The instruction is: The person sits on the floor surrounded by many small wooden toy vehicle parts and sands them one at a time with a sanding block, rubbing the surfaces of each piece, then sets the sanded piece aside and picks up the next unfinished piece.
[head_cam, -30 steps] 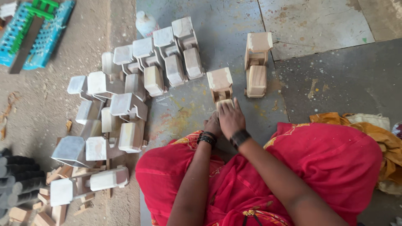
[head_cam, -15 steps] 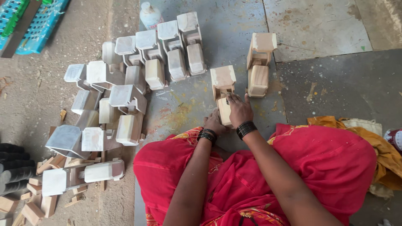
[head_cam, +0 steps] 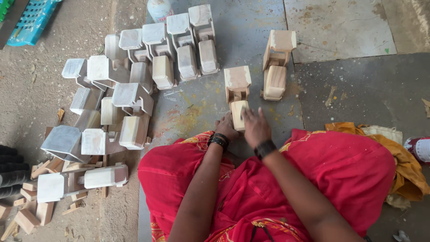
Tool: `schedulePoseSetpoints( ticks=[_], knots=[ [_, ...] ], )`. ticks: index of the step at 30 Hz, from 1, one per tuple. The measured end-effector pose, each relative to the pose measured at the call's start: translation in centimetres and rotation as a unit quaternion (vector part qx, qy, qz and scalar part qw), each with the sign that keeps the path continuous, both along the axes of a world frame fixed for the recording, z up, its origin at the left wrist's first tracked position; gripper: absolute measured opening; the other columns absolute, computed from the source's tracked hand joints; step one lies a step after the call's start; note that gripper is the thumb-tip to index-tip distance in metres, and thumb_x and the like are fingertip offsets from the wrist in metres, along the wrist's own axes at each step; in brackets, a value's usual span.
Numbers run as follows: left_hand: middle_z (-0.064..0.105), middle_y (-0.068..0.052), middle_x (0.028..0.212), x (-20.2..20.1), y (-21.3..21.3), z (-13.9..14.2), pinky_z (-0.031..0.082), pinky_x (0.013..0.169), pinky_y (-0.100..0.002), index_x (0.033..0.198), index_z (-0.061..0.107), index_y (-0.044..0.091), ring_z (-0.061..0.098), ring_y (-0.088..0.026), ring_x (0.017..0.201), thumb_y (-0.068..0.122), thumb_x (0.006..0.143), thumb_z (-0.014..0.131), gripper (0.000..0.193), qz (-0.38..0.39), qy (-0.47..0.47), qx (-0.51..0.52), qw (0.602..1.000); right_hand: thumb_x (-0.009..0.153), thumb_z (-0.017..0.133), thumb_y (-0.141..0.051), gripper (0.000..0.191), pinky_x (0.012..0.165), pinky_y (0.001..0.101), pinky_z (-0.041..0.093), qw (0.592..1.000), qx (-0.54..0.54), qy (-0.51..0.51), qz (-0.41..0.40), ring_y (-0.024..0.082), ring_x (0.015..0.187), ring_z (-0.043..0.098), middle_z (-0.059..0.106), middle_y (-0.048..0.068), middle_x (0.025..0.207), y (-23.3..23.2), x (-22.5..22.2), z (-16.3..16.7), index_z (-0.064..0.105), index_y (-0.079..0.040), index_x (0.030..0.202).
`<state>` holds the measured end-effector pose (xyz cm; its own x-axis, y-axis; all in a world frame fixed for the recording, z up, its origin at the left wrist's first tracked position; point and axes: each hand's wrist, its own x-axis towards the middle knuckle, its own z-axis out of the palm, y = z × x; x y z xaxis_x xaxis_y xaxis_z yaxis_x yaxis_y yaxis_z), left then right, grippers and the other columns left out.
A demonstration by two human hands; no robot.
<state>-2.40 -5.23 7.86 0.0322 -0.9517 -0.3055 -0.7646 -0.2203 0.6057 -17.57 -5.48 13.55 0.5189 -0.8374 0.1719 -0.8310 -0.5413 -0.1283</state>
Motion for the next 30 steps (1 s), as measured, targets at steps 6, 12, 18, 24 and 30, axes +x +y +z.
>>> schedulePoseSetpoints(
  ticks=[6, 12, 18, 24, 30],
  knots=[
    [0.042, -0.012, 0.159, -0.1, -0.3, 0.3, 0.027, 0.113, -0.049, 0.155, 0.032, 0.013, 0.038, -0.031, 0.145, 0.049, 0.061, 0.088, 0.116, -0.035, -0.023, 0.009, 0.999, 0.09, 0.049, -0.005, 0.052, 0.121, 0.0486, 0.03, 1.0, -0.015, -0.021, -0.016, 0.025, 0.133, 0.057, 0.061, 0.017, 0.144, 0.1, 0.6, 0.6, 0.058, -0.004, 0.141],
    [0.051, -0.012, 0.15, 0.2, 0.0, 0.4, 0.027, 0.115, -0.046, 0.158, 0.026, 0.009, 0.042, -0.03, 0.143, 0.047, 0.055, 0.088, 0.126, -0.011, -0.014, 0.025, 1.0, 0.091, 0.049, -0.006, 0.049, 0.12, 0.048, 0.035, 0.999, 0.043, -0.002, -0.028, 0.027, 0.13, 0.06, 0.063, 0.014, 0.141, -1.4, 1.3, 2.3, 0.06, -0.006, 0.139],
    [0.048, -0.015, 0.154, -0.2, -0.3, 0.6, 0.029, 0.116, -0.047, 0.16, 0.027, 0.01, 0.041, -0.033, 0.146, 0.053, 0.064, 0.08, 0.118, -0.027, -0.016, 0.012, 0.999, 0.094, 0.051, -0.008, 0.046, 0.118, 0.0482, 0.038, 0.998, -0.035, -0.011, -0.042, 0.03, 0.121, 0.065, 0.065, 0.017, 0.137, 2.2, 1.3, 3.2, 0.061, -0.005, 0.139],
    [0.027, -0.021, 0.158, -0.9, 0.6, 3.8, 0.027, 0.113, -0.05, 0.155, 0.018, 0.008, 0.031, -0.045, 0.141, 0.068, 0.065, 0.088, 0.129, -0.037, 0.044, -0.108, 0.992, 0.092, 0.058, -0.01, 0.035, 0.094, 0.0477, 0.051, 0.953, 0.154, -0.235, -0.116, 0.037, 0.107, 0.068, 0.071, 0.021, 0.116, -3.8, 0.6, 3.9, 0.069, -0.005, 0.126],
    [0.057, -0.018, 0.139, -0.7, -0.9, 3.6, 0.056, 0.096, -0.038, 0.152, 0.033, 0.0, 0.065, -0.028, 0.119, 0.054, 0.091, 0.061, 0.087, 0.14, 0.387, -0.076, 0.908, 0.096, 0.057, -0.013, 0.025, 0.077, 0.0485, 0.054, 0.883, 0.266, -0.353, -0.159, 0.042, 0.088, 0.07, 0.071, 0.026, 0.092, -1.1, -0.8, 3.3, 0.069, -0.006, 0.118]
  ],
)
